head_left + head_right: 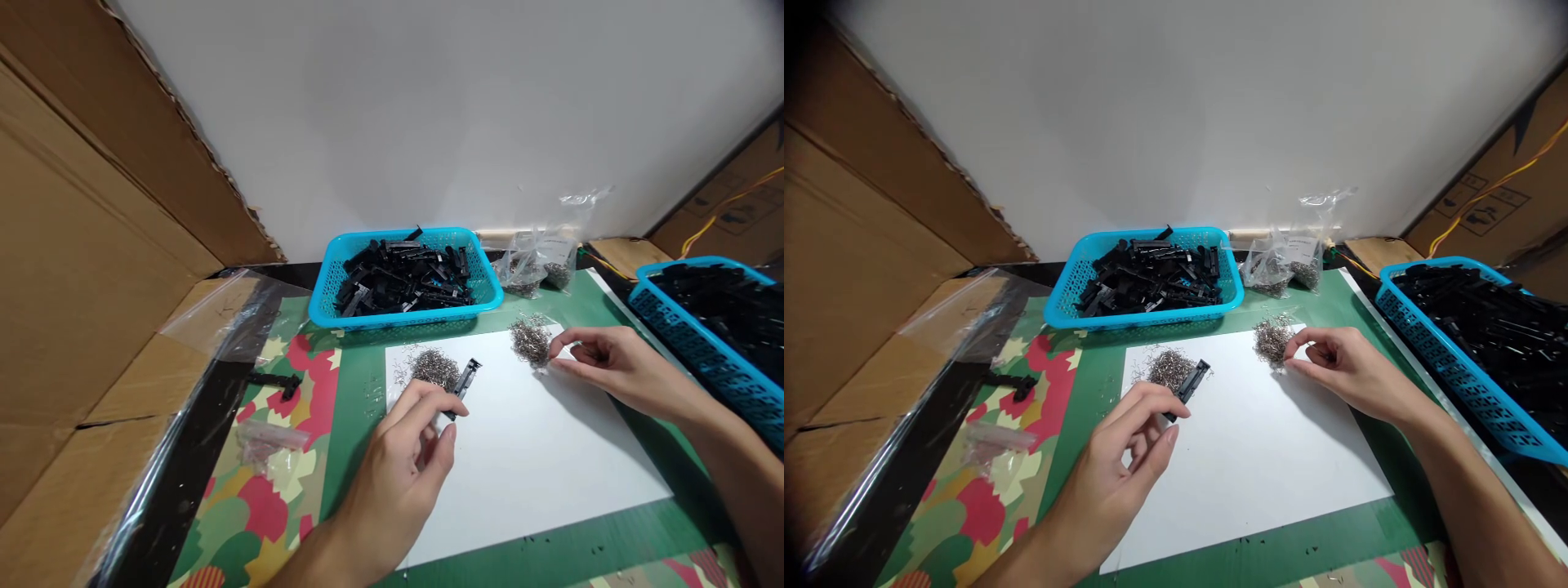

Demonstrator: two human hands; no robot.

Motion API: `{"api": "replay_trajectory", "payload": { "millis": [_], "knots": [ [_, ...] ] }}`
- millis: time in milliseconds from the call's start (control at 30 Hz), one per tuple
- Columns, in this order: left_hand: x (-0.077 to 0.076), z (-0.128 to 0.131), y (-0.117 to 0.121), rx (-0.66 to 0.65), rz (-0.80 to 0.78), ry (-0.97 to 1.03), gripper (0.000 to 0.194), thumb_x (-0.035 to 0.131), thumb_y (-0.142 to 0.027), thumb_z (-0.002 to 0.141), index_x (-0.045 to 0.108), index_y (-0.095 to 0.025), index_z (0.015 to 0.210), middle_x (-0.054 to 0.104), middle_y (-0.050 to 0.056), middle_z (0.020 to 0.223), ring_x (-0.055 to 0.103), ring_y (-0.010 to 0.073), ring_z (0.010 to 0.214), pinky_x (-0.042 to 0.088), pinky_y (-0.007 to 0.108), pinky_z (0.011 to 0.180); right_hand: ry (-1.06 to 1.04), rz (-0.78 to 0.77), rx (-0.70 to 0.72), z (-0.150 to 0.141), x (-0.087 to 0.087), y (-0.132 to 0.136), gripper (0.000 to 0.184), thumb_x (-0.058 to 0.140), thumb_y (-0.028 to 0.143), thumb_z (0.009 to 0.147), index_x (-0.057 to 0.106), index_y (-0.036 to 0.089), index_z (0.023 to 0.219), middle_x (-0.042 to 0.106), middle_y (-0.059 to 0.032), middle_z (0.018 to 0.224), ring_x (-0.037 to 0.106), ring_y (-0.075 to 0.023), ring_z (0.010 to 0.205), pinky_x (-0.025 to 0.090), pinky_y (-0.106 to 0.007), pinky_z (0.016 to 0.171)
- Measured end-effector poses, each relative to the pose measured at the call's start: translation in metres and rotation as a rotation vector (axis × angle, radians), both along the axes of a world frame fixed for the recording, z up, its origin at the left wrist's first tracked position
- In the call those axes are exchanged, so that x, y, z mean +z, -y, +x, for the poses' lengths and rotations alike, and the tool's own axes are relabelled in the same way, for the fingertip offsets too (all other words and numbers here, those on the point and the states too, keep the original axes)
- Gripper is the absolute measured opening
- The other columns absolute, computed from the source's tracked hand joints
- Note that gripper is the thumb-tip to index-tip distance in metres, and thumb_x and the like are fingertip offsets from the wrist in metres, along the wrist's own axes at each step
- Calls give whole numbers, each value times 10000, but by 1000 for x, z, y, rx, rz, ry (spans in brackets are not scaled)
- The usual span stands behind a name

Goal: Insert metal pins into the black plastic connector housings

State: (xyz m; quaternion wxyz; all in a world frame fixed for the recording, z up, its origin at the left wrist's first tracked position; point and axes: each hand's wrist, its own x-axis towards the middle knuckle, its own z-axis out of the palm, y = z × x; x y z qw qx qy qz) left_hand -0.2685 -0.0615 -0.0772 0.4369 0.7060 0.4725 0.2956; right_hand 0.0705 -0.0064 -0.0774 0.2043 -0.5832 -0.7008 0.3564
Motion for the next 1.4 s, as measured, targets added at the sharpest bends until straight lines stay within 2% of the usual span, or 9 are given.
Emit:
{"api": "replay_trajectory", "payload": {
  "millis": [200, 400, 600, 767, 933, 1033, 1167, 1300, 1400],
  "knots": [
    [-1, -1, 0, -13, -3, -1, 226, 500, -290, 1085, 671, -284, 1232, 616, 29, 1152, 540, 101, 759, 459, 241, 683, 24, 19, -38, 5, 0, -3, 462, 733, 638, 891, 750, 180, 831, 444, 17, 629, 330, -124, 602, 221, -278, 523],
    [-1, 0, -1, -15, 5, 2, 187, 499, -289, 1083, 668, -259, 1157, 615, 38, 1160, 536, 109, 767, 458, 244, 682, 39, -45, 32, 9, 1, -3, 419, 732, 612, 905, 710, 196, 861, 361, 54, 601, 296, -120, 581, 231, -268, 518],
    [-1, 0, 0, -31, 7, 6, 182, 487, -286, 1086, 656, -258, 1149, 607, 36, 1160, 522, 107, 757, 454, 241, 678, -32, -9, 1, 12, 0, -1, 369, 685, 567, 958, 704, 199, 949, 298, 65, 623, 257, -120, 586, 226, -276, 523],
    [2, 0, -1, -38, 11, -7, 179, 485, -277, 1082, 653, -258, 1140, 608, 34, 1162, 525, 107, 751, 456, 240, 669, -94, 85, -80, 11, 7, -1, 377, 731, 585, 918, 711, 208, 922, 273, 70, 618, 229, -113, 565, 217, -275, 503],
    [6, 1, -2, -47, 13, -13, 175, 497, -253, 1066, 657, -249, 1137, 611, 44, 1159, 537, 106, 741, 464, 241, 659, -194, 80, -95, 7, 12, 2, 374, 822, 565, 843, 719, 207, 876, 312, 67, 606, 250, -104, 557, 214, -267, 487],
    [7, 0, -2, -67, -5, 2, 186, 521, -272, 1059, 670, -254, 1168, 613, 47, 1175, 538, 100, 724, 473, 240, 657, -297, 79, -84, -8, 12, 5, 336, 824, 523, 856, 724, 202, 844, 334, 62, 600, 269, -101, 553, 222, -264, 488],
    [8, -1, -2, -103, -56, 44, 258, 535, -371, 1070, 702, -268, 1237, 630, 59, 1182, 559, 112, 747, 495, 250, 679, -472, 45, -18, -45, 10, 16, 301, 824, 471, 865, 726, 195, 801, 310, 74, 560, 250, -90, 516, 212, -262, 480],
    [5, 0, -3, -103, -98, 136, 285, 588, -455, 1051, 749, -270, 1196, 651, 61, 1123, 596, 138, 810, 484, 255, 678, -633, -54, 81, -84, 7, 31, 229, 822, 411, 877, 746, 202, 821, 306, 88, 531, 243, -84, 497, 224, -255, 487],
    [3, 1, -2, -93, -96, 179, 255, 625, -456, 1035, 753, -263, 1142, 650, 52, 1093, 593, 137, 815, 469, 251, 676, -695, -119, 112, -101, 5, 39, 192, 823, 383, 881, 758, 207, 842, 298, 96, 529, 241, -81, 493, 230, -251, 493]
  ]
}}
